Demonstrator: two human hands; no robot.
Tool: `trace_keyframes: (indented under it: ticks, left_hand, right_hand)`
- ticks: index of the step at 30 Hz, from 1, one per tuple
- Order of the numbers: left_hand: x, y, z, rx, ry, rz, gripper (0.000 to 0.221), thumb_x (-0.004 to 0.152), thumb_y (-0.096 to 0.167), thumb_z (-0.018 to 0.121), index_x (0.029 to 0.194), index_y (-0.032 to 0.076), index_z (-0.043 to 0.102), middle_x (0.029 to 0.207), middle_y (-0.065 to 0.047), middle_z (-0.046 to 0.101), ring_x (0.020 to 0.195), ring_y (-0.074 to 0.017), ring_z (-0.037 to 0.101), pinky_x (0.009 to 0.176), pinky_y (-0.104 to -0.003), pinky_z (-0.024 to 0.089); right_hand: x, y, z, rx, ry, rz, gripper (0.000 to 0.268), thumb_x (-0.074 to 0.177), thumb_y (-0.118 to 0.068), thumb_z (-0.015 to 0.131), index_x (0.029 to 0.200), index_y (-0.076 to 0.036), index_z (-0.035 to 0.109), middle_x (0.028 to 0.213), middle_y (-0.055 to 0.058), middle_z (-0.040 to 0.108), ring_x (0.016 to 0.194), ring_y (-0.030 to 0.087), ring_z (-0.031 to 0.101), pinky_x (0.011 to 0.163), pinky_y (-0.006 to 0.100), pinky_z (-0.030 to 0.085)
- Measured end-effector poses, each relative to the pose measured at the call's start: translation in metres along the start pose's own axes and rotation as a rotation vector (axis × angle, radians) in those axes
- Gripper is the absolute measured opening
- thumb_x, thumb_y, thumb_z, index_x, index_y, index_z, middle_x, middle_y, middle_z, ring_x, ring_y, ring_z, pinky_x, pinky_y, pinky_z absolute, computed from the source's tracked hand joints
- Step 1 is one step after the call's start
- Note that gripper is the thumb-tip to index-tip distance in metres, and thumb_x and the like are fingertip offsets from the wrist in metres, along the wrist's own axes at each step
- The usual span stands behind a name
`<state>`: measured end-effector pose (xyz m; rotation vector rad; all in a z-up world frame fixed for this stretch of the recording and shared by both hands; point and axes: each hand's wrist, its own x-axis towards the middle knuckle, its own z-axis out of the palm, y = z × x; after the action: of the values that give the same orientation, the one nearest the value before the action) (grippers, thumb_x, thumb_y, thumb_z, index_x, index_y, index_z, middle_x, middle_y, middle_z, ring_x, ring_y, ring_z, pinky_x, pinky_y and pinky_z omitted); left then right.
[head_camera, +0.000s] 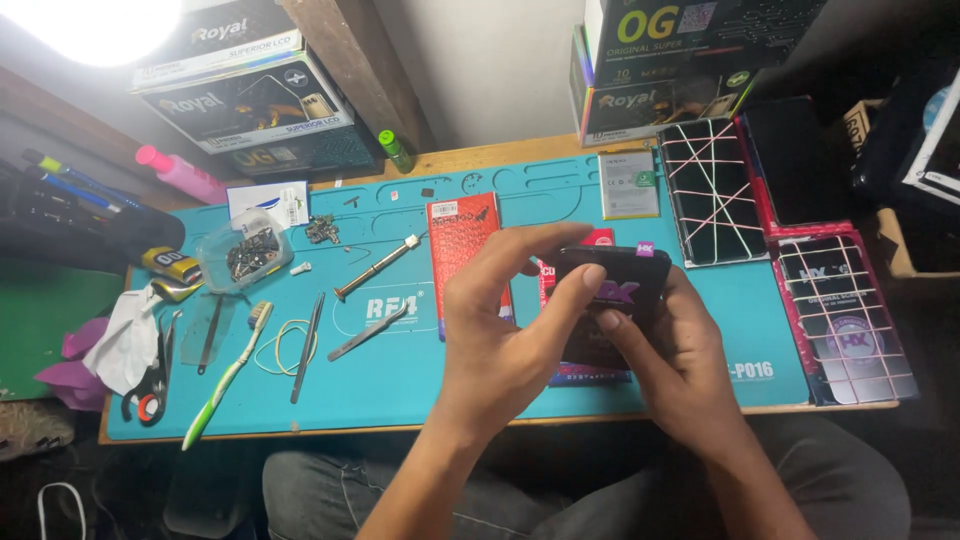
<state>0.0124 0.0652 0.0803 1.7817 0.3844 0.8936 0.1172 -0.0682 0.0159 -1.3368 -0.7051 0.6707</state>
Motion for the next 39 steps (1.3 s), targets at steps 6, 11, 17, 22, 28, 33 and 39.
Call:
trace_keyframes:
  ticks: [6,11,17,22,28,33,39]
  left_hand:
    - [-0.002,-0.018,-0.002,-0.209,-0.019,-0.128,0.020,0.094,0.004,0.076,0.113,-0.001,0.075,0.104,-0.008,0.076,0.094,-0.0139,0.063,0.089,-0.027,0.054]
    - [0.001,-0.025,-0.002,-0.221,0.001,-0.150,0.020,0.094,0.004,0.076,0.113,-0.003,0.075,0.101,-0.009,0.077,0.090,-0.0135,0.066,0.087,-0.027,0.057]
    - [0.003,-0.032,0.006,-0.229,-0.001,-0.179,0.027,0.094,0.009,0.076,0.118,-0.003,0.073,0.102,-0.010,0.077,0.091,-0.0146,0.071,0.085,-0.028,0.059]
    - [0.001,-0.029,0.013,-0.054,0.018,-0.162,0.045,0.090,0.018,0.080,0.129,-0.001,0.068,0.103,-0.011,0.079,0.090,-0.0153,0.074,0.080,-0.028,0.063]
    - [-0.002,-0.031,0.024,-0.029,0.102,-0.111,0.034,0.086,0.010,0.083,0.115,-0.006,0.074,0.090,-0.009,0.079,0.079,-0.0121,0.066,0.071,-0.024,0.057]
    - [-0.012,-0.029,0.025,0.074,0.168,-0.202,0.052,0.091,0.022,0.078,0.135,-0.002,0.065,0.095,-0.010,0.075,0.083,-0.0143,0.069,0.070,-0.027,0.061]
    - [-0.070,-0.039,0.028,-0.328,0.258,-0.714,0.048,0.089,0.029,0.088,0.117,-0.007,0.073,0.092,-0.021,0.078,0.082,-0.0239,0.077,0.066,-0.031,0.062]
  right_hand:
    - [0.001,-0.001,0.000,-0.045,0.004,0.090,0.046,0.100,-0.003,0.061,0.145,-0.004,0.053,0.123,0.015,0.077,0.107,0.021,0.076,0.091,0.036,0.064]
    - [0.003,-0.003,0.001,-0.051,-0.034,0.110,0.052,0.102,-0.002,0.052,0.154,-0.001,0.047,0.124,0.019,0.077,0.105,0.022,0.077,0.086,0.034,0.062]
    - [0.006,-0.006,0.005,0.043,-0.029,0.198,0.051,0.105,-0.006,0.051,0.156,-0.004,0.047,0.119,0.022,0.082,0.096,0.020,0.077,0.077,0.032,0.060]
    - [0.008,-0.003,0.001,-0.015,0.005,0.223,0.053,0.105,-0.009,0.051,0.158,-0.006,0.047,0.120,0.020,0.084,0.094,0.018,0.079,0.076,0.032,0.060]
    - [0.009,-0.004,0.000,0.153,-0.053,0.178,0.058,0.102,0.001,0.045,0.160,-0.002,0.043,0.132,0.023,0.076,0.108,0.022,0.075,0.086,0.032,0.059]
    - [0.012,-0.005,0.007,0.318,0.059,0.321,0.057,0.104,-0.004,0.049,0.162,-0.009,0.045,0.132,0.021,0.075,0.111,0.024,0.073,0.089,0.039,0.058]
    - [0.010,-0.025,0.023,0.415,0.310,0.270,0.058,0.106,-0.008,0.054,0.162,-0.016,0.045,0.136,0.025,0.069,0.115,0.036,0.074,0.100,0.055,0.063]
